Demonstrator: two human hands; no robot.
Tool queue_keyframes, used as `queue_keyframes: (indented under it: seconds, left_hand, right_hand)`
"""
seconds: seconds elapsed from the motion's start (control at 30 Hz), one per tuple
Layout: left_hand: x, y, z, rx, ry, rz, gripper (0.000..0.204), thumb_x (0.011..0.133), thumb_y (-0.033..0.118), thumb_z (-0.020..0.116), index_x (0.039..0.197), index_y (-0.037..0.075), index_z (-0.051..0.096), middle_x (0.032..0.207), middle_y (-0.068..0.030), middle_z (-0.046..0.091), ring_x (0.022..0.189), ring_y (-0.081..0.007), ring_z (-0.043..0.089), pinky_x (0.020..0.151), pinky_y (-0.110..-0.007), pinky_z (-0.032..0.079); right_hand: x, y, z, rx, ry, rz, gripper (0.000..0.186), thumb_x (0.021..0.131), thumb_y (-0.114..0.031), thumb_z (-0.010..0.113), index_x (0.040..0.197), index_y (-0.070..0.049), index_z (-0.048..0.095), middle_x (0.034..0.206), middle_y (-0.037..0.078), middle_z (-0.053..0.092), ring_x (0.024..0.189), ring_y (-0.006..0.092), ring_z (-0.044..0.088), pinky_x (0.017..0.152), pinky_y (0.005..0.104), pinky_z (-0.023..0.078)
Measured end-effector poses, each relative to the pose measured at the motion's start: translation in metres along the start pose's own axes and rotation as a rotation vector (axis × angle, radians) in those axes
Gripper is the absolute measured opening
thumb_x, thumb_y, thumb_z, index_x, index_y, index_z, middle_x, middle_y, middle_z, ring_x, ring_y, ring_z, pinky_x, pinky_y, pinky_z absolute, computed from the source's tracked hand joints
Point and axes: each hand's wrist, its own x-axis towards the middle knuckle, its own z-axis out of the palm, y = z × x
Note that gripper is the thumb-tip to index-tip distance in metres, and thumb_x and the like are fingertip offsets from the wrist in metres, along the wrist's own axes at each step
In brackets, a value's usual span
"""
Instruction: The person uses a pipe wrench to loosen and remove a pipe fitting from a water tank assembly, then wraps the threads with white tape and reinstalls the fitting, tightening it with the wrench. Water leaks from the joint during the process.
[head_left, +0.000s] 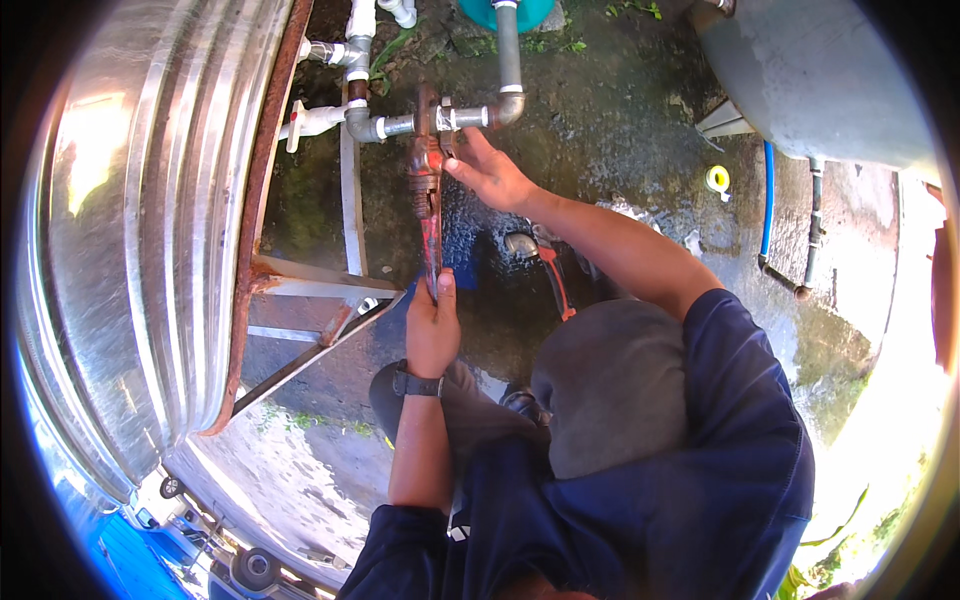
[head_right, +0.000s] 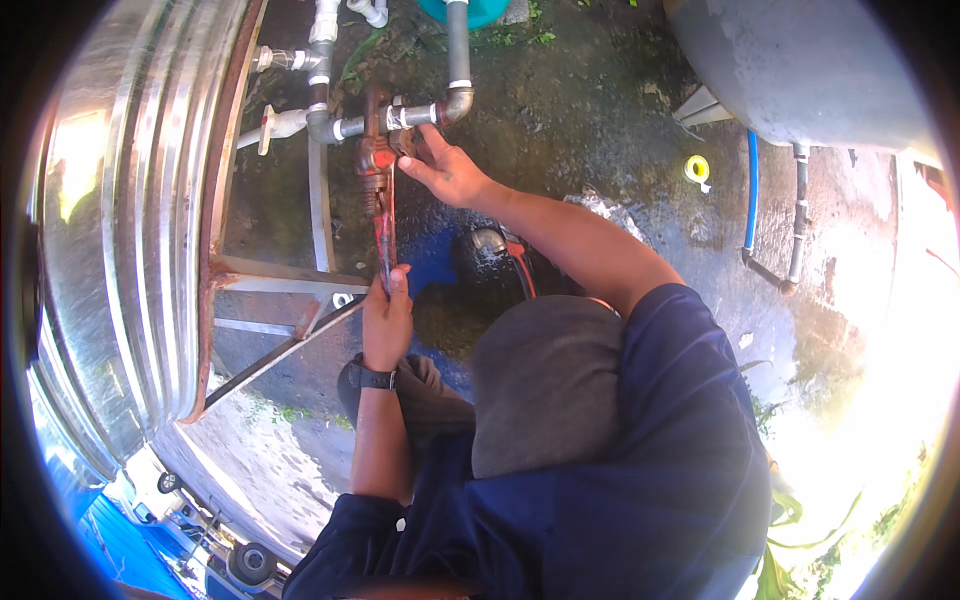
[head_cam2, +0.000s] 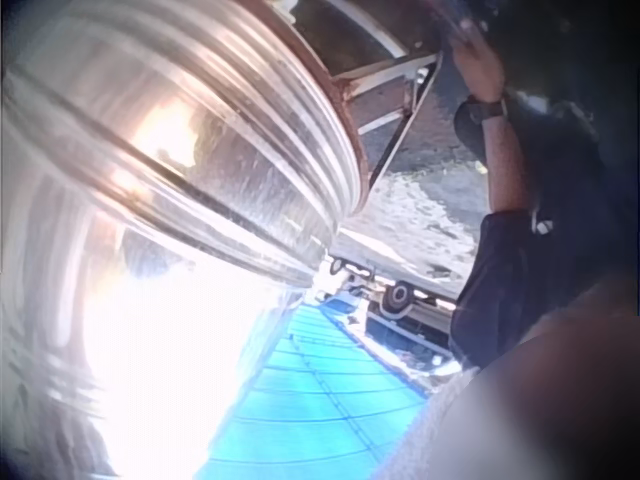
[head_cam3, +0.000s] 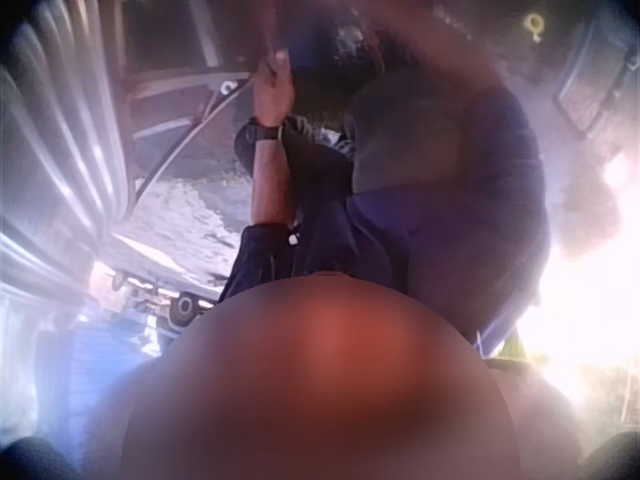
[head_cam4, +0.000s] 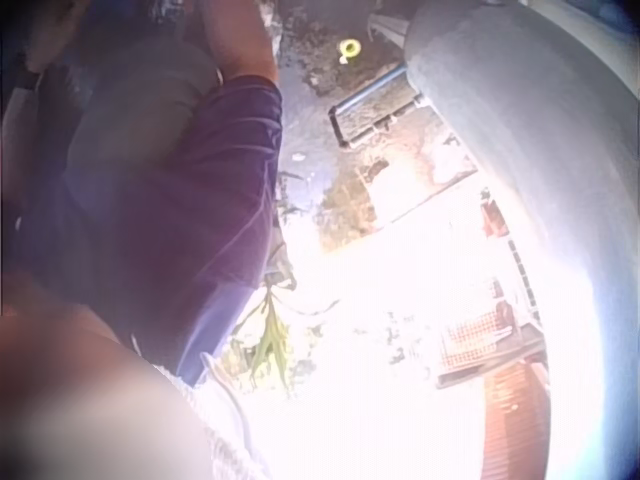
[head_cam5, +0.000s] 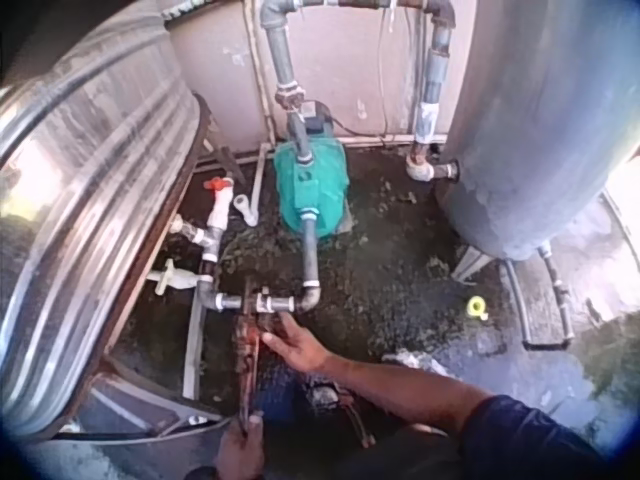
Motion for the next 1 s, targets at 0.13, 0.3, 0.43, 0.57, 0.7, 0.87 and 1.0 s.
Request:
queue_keyframes:
  seconds: [0.13, 0.3, 0.43, 0.57, 0.7, 0.87, 1.0]
  left_hand:
    - [-0.002, 0.002, -0.002, 0.031, -0.014, -0.036, 0.049, 0.106, 0.046, 0.049, 0.113, -0.002, 0.06, 0.083, -0.0188, 0.062, 0.076, -0.0292, 0.058, 0.076, -0.04, 0.048]
    - [-0.002, 0.003, -0.002, 0.041, -0.013, -0.034, 0.05, 0.106, 0.046, 0.049, 0.114, -0.002, 0.06, 0.082, -0.0181, 0.062, 0.075, -0.0295, 0.058, 0.075, -0.04, 0.048]
    - [-0.001, 0.001, 0.0, 0.025, 0.037, 0.045, 0.051, 0.105, 0.05, 0.051, 0.119, 0.002, 0.065, 0.066, 0.0049, 0.046, 0.056, -0.0044, 0.041, 0.05, -0.024, 0.033]
    - [-0.003, -0.001, 0.001, -0.083, -0.01, -0.037, 0.051, 0.105, 0.05, 0.051, 0.119, 0.003, 0.065, 0.066, 0.0049, 0.046, 0.055, -0.0044, 0.041, 0.049, -0.024, 0.032]
    - [-0.004, 0.002, 0.0, -0.048, 0.004, -0.032, 0.05, 0.105, 0.05, 0.051, 0.119, 0.003, 0.065, 0.066, 0.0048, 0.046, 0.055, -0.0043, 0.04, 0.049, -0.024, 0.032]
    - [-0.003, 0.004, -0.001, -0.035, 0.008, -0.021, 0.05, 0.105, 0.05, 0.051, 0.119, 0.004, 0.065, 0.066, 0.0048, 0.046, 0.055, -0.004, 0.041, 0.049, -0.023, 0.031]
    - [-0.003, 0.003, -0.001, -0.058, 0.007, -0.033, 0.051, 0.105, 0.05, 0.051, 0.119, 0.004, 0.066, 0.066, 0.005, 0.046, 0.056, -0.004, 0.04, 0.05, -0.023, 0.031]
  right_hand:
    - [0.004, 0.001, 0.003, 0.103, 0.068, -0.211, 0.057, 0.103, -0.035, 0.06, 0.141, 0.0, 0.037, 0.117, 0.018, 0.066, 0.111, 0.0263, 0.065, 0.096, 0.0417, 0.05]
    - [0.011, 0.003, -0.007, -0.031, 0.032, -0.197, 0.049, 0.101, -0.037, 0.063, 0.124, 0.002, 0.045, 0.115, 0.022, 0.067, 0.11, 0.0307, 0.066, 0.093, 0.0425, 0.053]
    - [0.007, -0.002, -0.018, -0.203, 0.019, -0.16, 0.048, 0.1, -0.038, 0.063, 0.119, 0.003, 0.047, 0.111, 0.025, 0.067, 0.108, 0.0346, 0.068, 0.09, 0.0444, 0.054]
    - [0.009, -0.006, -0.026, -0.362, 0.008, -0.203, 0.049, 0.101, -0.042, 0.061, 0.115, 0.004, 0.049, 0.106, 0.024, 0.068, 0.103, 0.0336, 0.069, 0.088, 0.0432, 0.054]
    - [0.001, -0.007, -0.013, -0.186, 0.015, -0.122, 0.049, 0.102, -0.042, 0.059, 0.114, 0.005, 0.05, 0.1, 0.021, 0.068, 0.096, 0.031, 0.069, 0.085, 0.0412, 0.054]
    - [-0.018, -0.016, 0.01, 0.063, 0.046, -0.019, 0.043, 0.103, -0.035, 0.06, 0.12, 0.004, 0.049, 0.099, 0.014, 0.068, 0.089, 0.0194, 0.067, 0.079, 0.0368, 0.055]
    - [-0.011, -0.031, 0.009, 0.139, 0.055, 0.04, 0.042, 0.104, -0.031, 0.059, 0.125, 0.003, 0.046, 0.101, 0.012, 0.067, 0.086, 0.0166, 0.066, 0.075, 0.034, 0.055]
